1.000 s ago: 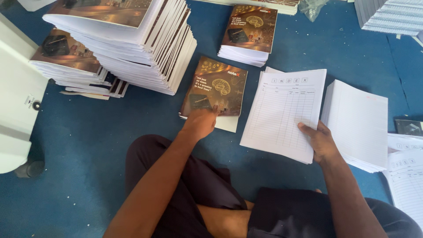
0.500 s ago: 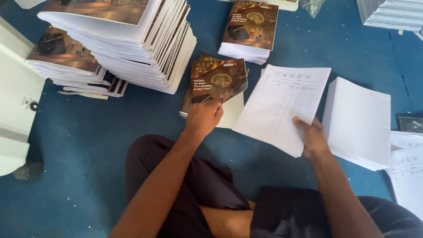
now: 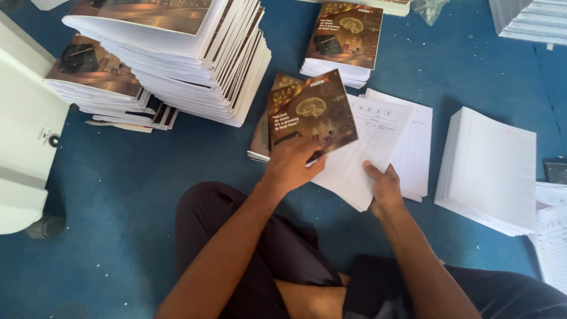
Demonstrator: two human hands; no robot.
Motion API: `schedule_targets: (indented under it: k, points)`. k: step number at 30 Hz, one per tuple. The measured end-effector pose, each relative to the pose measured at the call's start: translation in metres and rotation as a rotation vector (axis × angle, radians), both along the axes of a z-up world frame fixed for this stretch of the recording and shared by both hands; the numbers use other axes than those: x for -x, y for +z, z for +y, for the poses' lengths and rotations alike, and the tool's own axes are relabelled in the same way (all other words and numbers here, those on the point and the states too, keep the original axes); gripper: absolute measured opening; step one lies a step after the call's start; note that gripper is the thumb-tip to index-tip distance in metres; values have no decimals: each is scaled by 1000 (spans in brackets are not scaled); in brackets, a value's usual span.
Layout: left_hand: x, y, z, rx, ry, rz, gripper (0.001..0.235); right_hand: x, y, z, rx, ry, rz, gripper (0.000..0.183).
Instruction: The person sits on the floor and assembles notebooks by inserting loose index sheets into covers. They pick up a cover, place a sheet inside, and stack the completed unit, repeating the process with multiple covers and sheets.
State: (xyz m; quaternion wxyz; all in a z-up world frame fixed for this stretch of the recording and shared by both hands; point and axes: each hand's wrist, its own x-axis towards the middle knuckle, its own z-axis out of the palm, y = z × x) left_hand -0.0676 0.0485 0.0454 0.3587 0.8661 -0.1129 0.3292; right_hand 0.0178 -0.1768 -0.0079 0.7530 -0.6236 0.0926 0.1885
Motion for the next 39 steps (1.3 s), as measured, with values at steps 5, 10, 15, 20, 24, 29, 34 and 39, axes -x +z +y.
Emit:
schedule_targets:
  k: [5,10,15,20,24,29,34,39]
  points:
    - [0,-11,-7,-92,-78,92,27,3,-16,6,-34,15,13,44]
    - [-17,-37,5,33,269,26,17,-1,-23,1,-57,51,5,46]
    - [-31,-61,32,375,684,279,54,1,-21,1,-19,70,33,47]
    - [-46,-84,45,1136,447,341,53,5,-17,4,-94,104,-31,44]
    - [-50,-83,51,1275,289,166,51,4,-18,1,-131,117,-98,47]
    - [-37,-56,55,1311,93,225,45,-3,-23,-7,-86,107,-170,34]
    - [-31,-37,51,1312,21,277,44,-11,-20,-17,-106,136,-187,41]
    - [-34,-40,47,1323,-49,316,48,-11,-13,-21,-58,147,-168,39]
